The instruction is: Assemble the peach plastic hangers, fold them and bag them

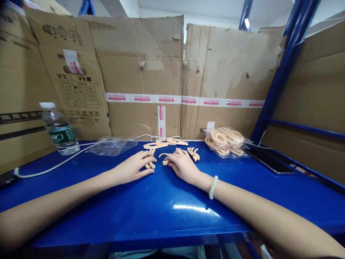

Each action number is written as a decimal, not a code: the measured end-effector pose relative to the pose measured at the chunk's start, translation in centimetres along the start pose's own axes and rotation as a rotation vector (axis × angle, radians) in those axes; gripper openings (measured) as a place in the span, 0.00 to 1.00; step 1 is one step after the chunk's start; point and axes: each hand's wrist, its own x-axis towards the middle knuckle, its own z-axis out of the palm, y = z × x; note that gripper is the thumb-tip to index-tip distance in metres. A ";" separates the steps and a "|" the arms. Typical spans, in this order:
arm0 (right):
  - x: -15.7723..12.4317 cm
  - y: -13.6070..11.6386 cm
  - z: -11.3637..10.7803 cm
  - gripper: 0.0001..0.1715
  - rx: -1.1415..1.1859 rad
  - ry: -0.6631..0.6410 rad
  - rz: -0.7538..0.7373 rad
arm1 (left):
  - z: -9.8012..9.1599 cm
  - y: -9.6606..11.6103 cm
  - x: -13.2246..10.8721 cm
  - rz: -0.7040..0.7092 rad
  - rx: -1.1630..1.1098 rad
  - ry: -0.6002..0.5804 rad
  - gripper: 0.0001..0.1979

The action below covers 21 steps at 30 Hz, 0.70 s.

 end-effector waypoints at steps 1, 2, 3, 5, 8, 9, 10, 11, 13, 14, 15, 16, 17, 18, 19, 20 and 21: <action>-0.1 0.0 0.0 0.10 0.001 -0.009 -0.001 | 0.2 0.0 0.0 0.000 -0.005 -0.003 0.10; -0.1 0.0 -0.1 0.11 -0.001 -0.020 0.001 | 0.3 0.0 0.0 0.003 -0.009 -0.006 0.09; -0.2 0.0 -0.1 0.12 -0.003 -0.032 0.005 | 0.4 -0.1 0.0 0.005 -0.012 -0.009 0.09; -0.3 0.0 -0.2 0.13 -0.009 -0.052 0.018 | 0.4 0.0 0.1 0.006 -0.013 -0.010 0.10; -0.3 -0.1 -0.3 0.12 -0.023 -0.061 0.032 | 0.2 0.1 0.1 0.007 -0.015 -0.017 0.09; -0.3 -0.2 -0.3 0.11 -0.033 -0.061 0.035 | 0.2 0.1 0.1 0.008 -0.016 -0.018 0.09; -0.3 -0.3 -0.4 0.11 -0.047 -0.062 0.036 | 0.2 0.2 0.1 0.008 -0.016 -0.018 0.09; -0.3 -0.4 -0.5 0.12 -0.063 -0.066 0.032 | 0.1 0.3 0.1 0.008 -0.017 -0.018 0.09; -0.3 -0.6 -0.6 0.13 -0.093 -0.084 0.014 | 0.1 0.5 0.1 0.007 -0.017 -0.017 0.09; -0.3 -0.8 -0.7 0.14 -0.104 -0.094 0.004 | 0.1 0.5 0.1 0.006 -0.017 -0.017 0.08; -0.3 -0.8 -0.8 0.15 -0.112 -0.101 -0.003 | 0.1 0.4 0.1 0.000 -0.017 -0.013 0.08; -0.3 -0.9 -0.9 0.15 -0.117 -0.103 -0.008 | 0.0 0.3 0.1 -0.012 -0.020 -0.004 0.09; -0.3 -0.9 -1.0 0.15 -0.119 -0.102 -0.011 | 0.0 0.0 0.2 -0.029 -0.022 0.011 0.10; -0.3 -0.9 -1.1 0.15 -0.118 -0.098 -0.012 | 0.0 -0.5 0.3 -0.048 -0.024 0.030 0.13; -0.3 -0.9 -1.2 0.14 -0.114 -0.092 -0.011 | 0.0 -1.1 0.4 -0.071 -0.025 0.052 0.15; -0.4 -0.8 -1.4 0.14 -0.110 -0.083 -0.007 | 0.0 -1.9 0.5 -0.090 -0.023 0.071 0.15; -0.4 -0.7 -1.6 0.13 -0.107 -0.075 -0.001 | 0.1 -2.8 0.6 -0.106 -0.018 0.086 0.16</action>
